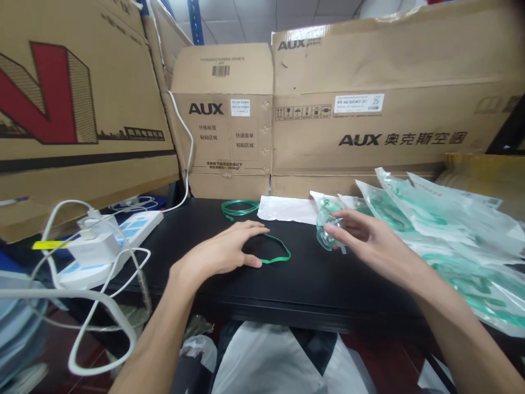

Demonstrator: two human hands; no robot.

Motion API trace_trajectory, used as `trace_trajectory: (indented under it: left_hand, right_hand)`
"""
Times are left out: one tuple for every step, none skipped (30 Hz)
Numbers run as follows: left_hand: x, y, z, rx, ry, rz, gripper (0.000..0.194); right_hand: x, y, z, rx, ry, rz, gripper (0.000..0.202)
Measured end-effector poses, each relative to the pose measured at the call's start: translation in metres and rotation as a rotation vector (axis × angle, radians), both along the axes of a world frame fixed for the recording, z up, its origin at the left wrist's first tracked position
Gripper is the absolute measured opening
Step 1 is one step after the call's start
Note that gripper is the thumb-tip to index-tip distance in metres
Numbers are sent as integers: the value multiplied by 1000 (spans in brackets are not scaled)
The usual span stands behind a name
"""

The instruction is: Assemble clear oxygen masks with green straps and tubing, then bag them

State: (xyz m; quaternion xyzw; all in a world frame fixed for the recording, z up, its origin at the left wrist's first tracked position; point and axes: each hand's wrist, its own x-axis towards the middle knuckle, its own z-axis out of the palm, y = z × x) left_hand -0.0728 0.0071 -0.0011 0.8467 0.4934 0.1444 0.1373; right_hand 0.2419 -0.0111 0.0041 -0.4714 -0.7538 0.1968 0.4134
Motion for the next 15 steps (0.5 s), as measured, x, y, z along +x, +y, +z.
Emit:
trace_trajectory:
  left_hand:
    - [0, 5, -5, -17, -6, 5, 68]
    - [0, 10, -11, -27, -16, 10, 67]
    - [-1, 14, -15, -28, -28, 14, 64]
    - [-2, 18, -18, -20, -39, 18, 59]
    - [-3, 22, -21, -3, -48, 26, 55]
    - [-4, 24, -22, 18, -52, 41, 50]
    - [-6, 26, -22, 38, -51, 70, 45]
    - [-7, 26, -22, 51, -47, 107, 39]
    - [-10, 27, -21, 55, -42, 150, 33]
    - [-13, 27, -20, 51, -35, 195, 28]
    - [-17, 27, -19, 42, -28, 235, 24]
    - [-22, 27, -18, 33, -21, 271, 21]
    - [-28, 28, -17, 26, -14, 304, 19]
    - [-33, 28, -16, 19, -7, 336, 18]
    - [-40, 29, -15, 11, -1, 370, 16]
  right_hand:
    - [-1, 0, -1, -6, -4, 6, 34]
    - [-3, 0, -2, -12, -11, 11, 35]
    - [-4, 0, -3, -16, -19, 15, 36]
    - [-6, 0, -4, -20, -26, 17, 36]
    - [-7, -1, -5, -23, -34, 20, 37]
    - [-8, -1, -5, -30, -39, 25, 37]
    - [-9, -2, -6, -36, -41, 30, 37]
    - [-10, -3, -6, -42, -41, 32, 37]
    - [-11, -4, -5, -49, -39, 33, 38]
    - [-11, -4, -5, -57, -37, 33, 39]
    - [-12, -5, -4, -66, -35, 33, 39]
    - [-12, -5, -4, -76, -36, 35, 40]
    - [-12, -5, -4, -82, -38, 35, 40]
    - [-12, -5, -4, -86, -39, 38, 41]
    - [-13, -5, -4, -88, -41, 44, 41]
